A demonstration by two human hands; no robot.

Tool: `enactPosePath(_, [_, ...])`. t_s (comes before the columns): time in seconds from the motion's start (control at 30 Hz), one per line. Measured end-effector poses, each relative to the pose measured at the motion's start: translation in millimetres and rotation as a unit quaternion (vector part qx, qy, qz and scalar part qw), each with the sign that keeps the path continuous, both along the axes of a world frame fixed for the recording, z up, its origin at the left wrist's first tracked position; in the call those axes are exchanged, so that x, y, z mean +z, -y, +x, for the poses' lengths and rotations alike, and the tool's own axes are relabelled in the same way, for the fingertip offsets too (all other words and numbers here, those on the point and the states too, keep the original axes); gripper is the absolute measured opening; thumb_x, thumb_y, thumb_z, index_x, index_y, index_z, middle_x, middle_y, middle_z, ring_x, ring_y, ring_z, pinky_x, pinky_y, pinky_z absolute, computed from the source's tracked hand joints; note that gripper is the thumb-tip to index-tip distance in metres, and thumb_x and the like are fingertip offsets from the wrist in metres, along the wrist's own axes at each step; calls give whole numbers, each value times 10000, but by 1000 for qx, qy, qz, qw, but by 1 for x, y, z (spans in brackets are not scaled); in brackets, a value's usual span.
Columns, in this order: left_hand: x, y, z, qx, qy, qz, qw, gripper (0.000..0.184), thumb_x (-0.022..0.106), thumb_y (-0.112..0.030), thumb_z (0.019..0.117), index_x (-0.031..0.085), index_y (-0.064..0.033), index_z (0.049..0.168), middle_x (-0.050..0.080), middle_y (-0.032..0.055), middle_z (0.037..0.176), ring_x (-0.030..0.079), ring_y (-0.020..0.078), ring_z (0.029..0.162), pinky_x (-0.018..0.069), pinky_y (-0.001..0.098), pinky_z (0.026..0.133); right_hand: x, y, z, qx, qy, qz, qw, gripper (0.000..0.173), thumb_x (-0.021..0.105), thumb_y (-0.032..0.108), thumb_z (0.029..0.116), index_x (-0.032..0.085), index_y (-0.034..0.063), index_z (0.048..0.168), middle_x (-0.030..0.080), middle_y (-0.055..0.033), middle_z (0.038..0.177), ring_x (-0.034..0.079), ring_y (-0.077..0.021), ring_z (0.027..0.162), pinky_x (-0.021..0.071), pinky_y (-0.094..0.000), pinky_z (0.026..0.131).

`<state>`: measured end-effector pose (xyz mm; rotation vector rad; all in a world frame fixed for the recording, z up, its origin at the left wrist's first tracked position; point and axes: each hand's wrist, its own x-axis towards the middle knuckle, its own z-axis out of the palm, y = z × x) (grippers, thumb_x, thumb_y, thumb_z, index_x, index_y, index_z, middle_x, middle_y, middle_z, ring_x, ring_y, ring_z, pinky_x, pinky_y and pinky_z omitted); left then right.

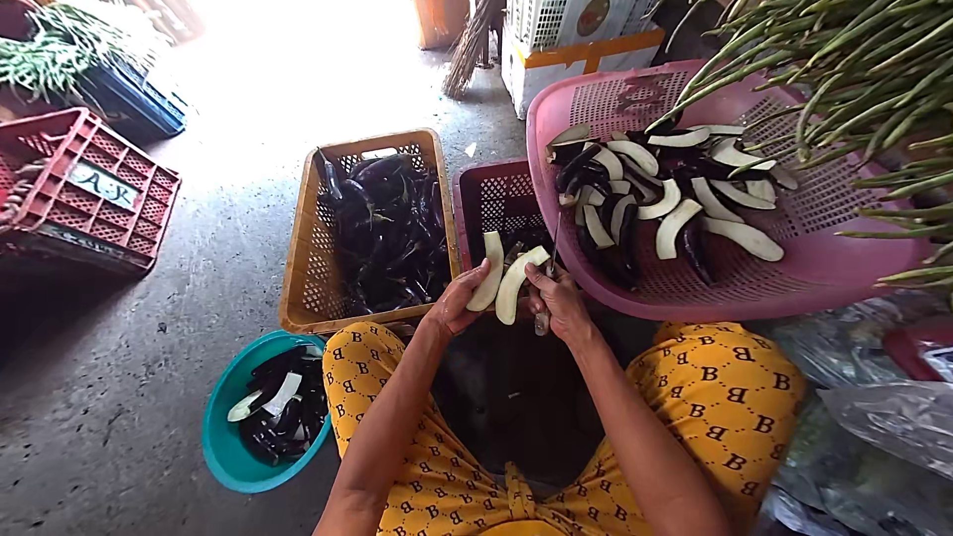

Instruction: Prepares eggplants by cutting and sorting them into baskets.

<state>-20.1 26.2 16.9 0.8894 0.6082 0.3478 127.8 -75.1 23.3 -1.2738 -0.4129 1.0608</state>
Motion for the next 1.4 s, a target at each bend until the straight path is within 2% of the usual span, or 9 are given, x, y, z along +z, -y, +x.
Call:
enactPosePath(0.17, [44, -13, -38, 46, -106, 304, 946, 391, 658, -9, 949, 558, -5, 1327, 678, 96, 1112, 671, 130, 908, 583, 327, 829, 9, 7, -2, 61, 92, 7, 994, 390, 491, 120, 1075, 469, 54, 1458, 679, -14, 904, 439, 5, 477, 404, -158, 450])
enactPosePath(0.33, [71, -24, -179, 282, -325, 436, 790, 450, 678, -136, 964, 570, -84, 1398, 699, 116, 1204, 699, 191, 997, 586, 410, 875, 6, 10, -6, 96, 164, -18, 982, 294, 499, 104, 1055, 543, 56, 1342, 672, 14, 868, 454, 4, 450, 433, -159, 436])
enactPosePath(0.43, [27, -17, -264, 304, -531, 397, 684, 417, 644, -175, 1009, 574, -51, 1401, 670, 271, 1201, 651, 457, 1088, 474, 682, 939, 4, 9, -10, 95, 162, -48, 981, 234, 518, 79, 1050, 575, 30, 1271, 663, 26, 789, 448, 7, 422, 422, -149, 414])
enactPosePath(0.5, [-21, -16, -302, 278, -607, 359, 653, 411, 563, -116, 1024, 561, -12, 1421, 643, 317, 1259, 611, 500, 1187, 430, 677, 1022, 2, 7, -12, 106, 166, -61, 979, 217, 521, 87, 1051, 583, 21, 1249, 654, 33, 767, 445, 12, 420, 416, -143, 413])
enactPosePath(0.7, [-129, -12, -330, 158, -588, 350, 711, 720, 539, -448, 1038, 416, 86, 1505, 298, 372, 1577, 290, 522, 1476, 244, 600, 1216, -3, 3, -19, 137, 177, -95, 970, 198, 529, 103, 1056, 589, 27, 1229, 664, 30, 777, 437, 17, 418, 405, -136, 409])
enactPosePath(0.8, [-177, -23, -334, 182, -634, 466, 589, 823, 423, -607, 1007, 418, 25, 1534, 271, 360, 1602, 204, 557, 1503, 93, 736, 1183, -6, 1, -21, 145, 180, -105, 967, 191, 527, 104, 1059, 593, 27, 1221, 672, 30, 774, 441, 16, 415, 398, -134, 403])
enactPosePath(0.9, [-209, -34, -337, 163, -673, 502, 518, 870, 299, -683, 992, 384, -41, 1573, 295, 355, 1595, 247, 576, 1480, 114, 786, 1141, -12, -1, -22, 157, 179, -114, 965, 196, 533, 104, 1056, 593, 25, 1225, 672, 31, 777, 441, 15, 422, 385, -135, 401])
enactPosePath(1.27, [-229, -40, -327, 89, -716, 442, 533, 707, 314, -413, 1084, 225, 74, 1589, 157, 409, 1611, 136, 607, 1494, 106, 720, 1184, -15, -4, -27, 192, 175, -143, 955, 196, 542, 107, 1056, 592, 24, 1226, 660, 29, 775, 413, 18, 418, 361, -138, 394])
enactPosePath(1.4, [-216, -34, -324, 55, -692, 386, 608, 661, 384, -370, 1092, 284, 72, 1574, 197, 338, 1639, 125, 513, 1537, 77, 665, 1225, -12, -4, -28, 199, 169, -145, 954, 192, 560, 118, 1054, 599, 36, 1223, 658, 30, 768, 416, 15, 420, 359, -140, 397])
